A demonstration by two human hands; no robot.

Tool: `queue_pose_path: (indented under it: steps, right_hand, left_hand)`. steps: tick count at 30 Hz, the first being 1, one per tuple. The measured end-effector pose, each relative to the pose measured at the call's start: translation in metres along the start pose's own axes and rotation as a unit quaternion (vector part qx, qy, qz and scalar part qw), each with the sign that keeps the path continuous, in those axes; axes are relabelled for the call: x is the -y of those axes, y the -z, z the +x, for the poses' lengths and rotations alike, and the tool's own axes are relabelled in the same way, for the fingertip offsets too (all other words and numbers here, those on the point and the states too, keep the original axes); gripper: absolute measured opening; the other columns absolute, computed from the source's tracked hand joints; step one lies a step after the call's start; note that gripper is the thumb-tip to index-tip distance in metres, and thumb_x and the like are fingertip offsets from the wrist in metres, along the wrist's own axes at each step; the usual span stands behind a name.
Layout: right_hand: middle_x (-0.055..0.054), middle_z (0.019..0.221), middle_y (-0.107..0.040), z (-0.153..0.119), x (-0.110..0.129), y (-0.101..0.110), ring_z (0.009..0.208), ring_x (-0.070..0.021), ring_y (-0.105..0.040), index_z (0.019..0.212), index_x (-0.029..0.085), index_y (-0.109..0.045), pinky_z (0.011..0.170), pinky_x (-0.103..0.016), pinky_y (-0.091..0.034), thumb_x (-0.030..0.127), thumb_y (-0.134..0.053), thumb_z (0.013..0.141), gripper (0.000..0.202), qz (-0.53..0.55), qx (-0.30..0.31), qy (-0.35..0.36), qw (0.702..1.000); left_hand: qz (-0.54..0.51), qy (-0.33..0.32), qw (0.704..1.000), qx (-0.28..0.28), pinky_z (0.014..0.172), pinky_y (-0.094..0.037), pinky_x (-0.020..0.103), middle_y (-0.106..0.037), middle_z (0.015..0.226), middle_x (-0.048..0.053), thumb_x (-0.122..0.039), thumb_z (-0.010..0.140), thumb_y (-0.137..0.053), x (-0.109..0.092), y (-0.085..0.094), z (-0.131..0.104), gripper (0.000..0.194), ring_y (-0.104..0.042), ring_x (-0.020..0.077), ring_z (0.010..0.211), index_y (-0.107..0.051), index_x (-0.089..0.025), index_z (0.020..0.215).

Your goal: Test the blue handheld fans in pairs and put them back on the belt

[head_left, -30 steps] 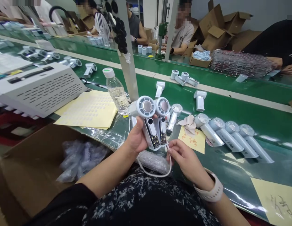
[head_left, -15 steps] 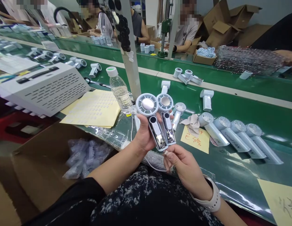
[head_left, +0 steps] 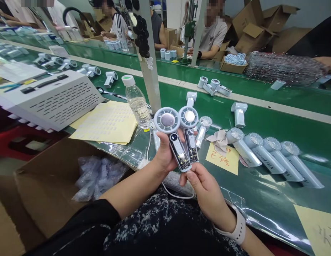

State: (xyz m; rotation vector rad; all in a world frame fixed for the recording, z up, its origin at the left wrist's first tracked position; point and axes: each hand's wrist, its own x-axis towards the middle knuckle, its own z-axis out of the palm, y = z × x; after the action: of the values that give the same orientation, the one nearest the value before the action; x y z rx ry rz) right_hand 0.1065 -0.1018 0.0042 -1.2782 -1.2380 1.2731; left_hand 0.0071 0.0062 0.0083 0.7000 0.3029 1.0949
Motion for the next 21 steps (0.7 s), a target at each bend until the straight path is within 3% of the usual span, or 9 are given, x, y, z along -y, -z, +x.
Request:
queue_pose_path:
  steps: [3,5,7,9,14,18,21]
  right_hand:
    - [-0.005,0.098,-0.068,-0.002,0.003,0.002,0.089,-0.0195,-0.062,0.083,0.023,-0.053,0.078,-0.032,-0.046,0.034,-0.046,0.099,0.021,-0.070,0.038,0.066,0.995]
    - [-0.007,0.107,-0.066,-0.002,0.002,0.002,0.100,-0.0212,-0.060,0.078,0.023,-0.051,0.083,-0.033,-0.045,0.032,-0.047,0.097,0.022,-0.077,0.023,0.111,0.991]
    - [-0.006,0.099,-0.066,-0.002,-0.001,0.002,0.094,-0.0204,-0.061,0.077,0.022,-0.052,0.079,-0.032,-0.046,0.034,-0.048,0.097,0.024,-0.081,-0.024,0.104,0.991]
    - [-0.002,0.079,-0.064,-0.002,-0.005,0.001,0.074,-0.0170,-0.060,0.077,0.022,-0.055,0.068,-0.029,-0.045,0.038,-0.049,0.099,0.028,-0.069,-0.069,0.058,0.994]
    - [0.009,0.046,-0.043,-0.002,-0.011,-0.006,0.043,-0.0108,-0.048,0.070,0.023,-0.048,0.048,-0.024,-0.038,0.052,-0.053,0.096,0.040,0.097,-0.124,-0.005,0.988]
    - [0.010,0.044,-0.041,0.001,-0.015,-0.010,0.039,-0.0095,-0.044,0.069,0.023,-0.044,0.046,-0.023,-0.034,0.055,-0.053,0.096,0.043,0.161,-0.137,-0.018,0.977]
    - [0.004,0.056,-0.053,0.000,-0.013,-0.004,0.054,-0.0128,-0.052,0.073,0.022,-0.051,0.057,-0.026,-0.042,0.051,-0.050,0.097,0.039,0.086,-0.121,-0.009,0.989]
  left_hand:
    - [-0.075,0.036,0.996,-0.022,0.079,-0.059,0.036,-0.072,0.101,0.006,-0.084,0.059,-0.065,-0.006,-0.002,0.001,0.067,-0.069,0.0263,0.100,-0.053,-0.018,0.062]
    - [-0.102,0.049,0.993,-0.032,0.077,-0.059,0.034,-0.072,0.103,0.006,-0.083,0.060,-0.065,-0.010,-0.003,0.001,0.067,-0.070,0.0232,0.093,-0.052,-0.018,0.061]
    - [-0.100,0.051,0.993,-0.037,0.076,-0.059,0.033,-0.072,0.103,0.007,-0.083,0.058,-0.067,-0.013,-0.003,0.001,0.067,-0.071,0.0226,0.090,-0.052,-0.017,0.061]
    - [-0.081,0.044,0.995,-0.040,0.077,-0.060,0.036,-0.072,0.102,0.008,-0.082,0.054,-0.070,-0.015,-0.002,0.000,0.068,-0.071,0.0257,0.094,-0.052,-0.017,0.060]
    - [-0.007,-0.016,1.000,-0.022,0.079,-0.059,0.041,-0.072,0.099,0.008,-0.085,0.052,-0.067,-0.008,-0.005,-0.005,0.068,-0.067,0.0329,0.107,-0.055,-0.019,0.059]
    - [0.049,-0.071,0.996,0.006,0.079,-0.059,0.042,-0.071,0.097,0.009,-0.086,0.055,-0.065,0.000,-0.007,-0.009,0.067,-0.066,0.0342,0.106,-0.059,-0.020,0.061]
    - [0.062,-0.054,0.996,0.022,0.075,-0.058,0.045,-0.071,0.091,0.011,-0.088,0.053,-0.065,0.001,-0.004,-0.008,0.069,-0.066,0.0353,0.102,-0.058,-0.020,0.062]
